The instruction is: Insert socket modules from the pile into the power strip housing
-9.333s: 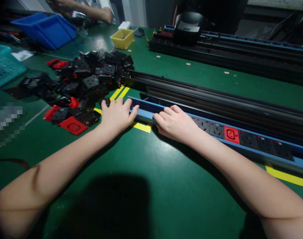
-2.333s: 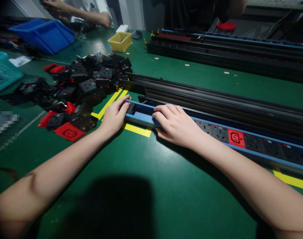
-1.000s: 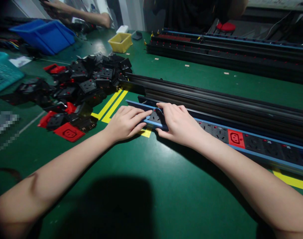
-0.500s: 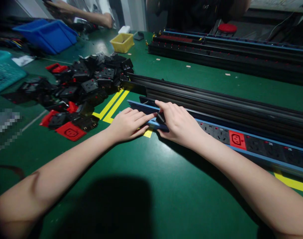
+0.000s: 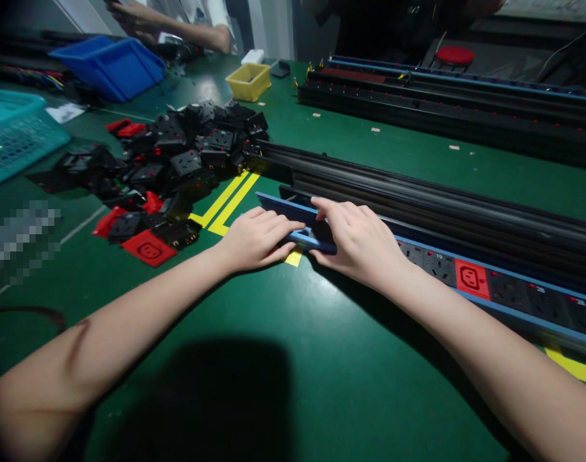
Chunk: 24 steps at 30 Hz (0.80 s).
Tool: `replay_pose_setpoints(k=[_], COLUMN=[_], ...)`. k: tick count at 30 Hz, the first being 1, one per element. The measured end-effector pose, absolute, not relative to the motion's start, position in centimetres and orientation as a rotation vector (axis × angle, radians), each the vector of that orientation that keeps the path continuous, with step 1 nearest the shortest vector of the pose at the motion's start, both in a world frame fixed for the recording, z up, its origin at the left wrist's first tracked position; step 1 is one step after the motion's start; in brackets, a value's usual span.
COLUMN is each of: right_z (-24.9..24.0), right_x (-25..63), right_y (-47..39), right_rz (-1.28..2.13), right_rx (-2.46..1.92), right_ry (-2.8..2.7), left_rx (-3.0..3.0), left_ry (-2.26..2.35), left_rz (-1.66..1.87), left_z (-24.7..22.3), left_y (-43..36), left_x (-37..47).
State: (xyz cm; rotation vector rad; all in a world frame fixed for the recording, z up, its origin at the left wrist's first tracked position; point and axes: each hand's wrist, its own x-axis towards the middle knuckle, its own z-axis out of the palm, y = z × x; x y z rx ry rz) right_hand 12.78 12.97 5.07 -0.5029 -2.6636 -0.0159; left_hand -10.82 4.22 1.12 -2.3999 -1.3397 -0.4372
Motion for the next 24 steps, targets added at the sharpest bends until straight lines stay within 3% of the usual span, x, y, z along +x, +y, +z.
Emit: replay_pose_setpoints(k=[6, 12, 17, 21, 24], right_z=[5.0, 4.6, 4.5, 4.6, 4.8], right_x=[12.6, 12.8, 12.9, 12.8, 12.8], right_y=[13.1, 13.2, 13.0, 12.8, 12.9], right_rz=[-0.012, -0.062, -0.174, -0.256, -0.129], right_rx=[-0.489, -0.425, -0.316, -0.301, -0.309], right_ry=[-2.708, -2.727, -2.808, -2.84, -2.809], left_rx=[-2.412, -2.102, -1.93, -1.91, -1.933], left_ry=[-1.362, -1.721, -1.999, -2.044, -2.06], left_rz=[-0.583, -1.244, -1.587, -1.688, -1.672], left_z=[1.1, 1.1, 0.8, 0.6, 0.6], left_y=[4.0, 3.9, 4.8, 5.1, 5.0], left_x=[-10.9, -12.1, -12.8, -12.9, -12.8])
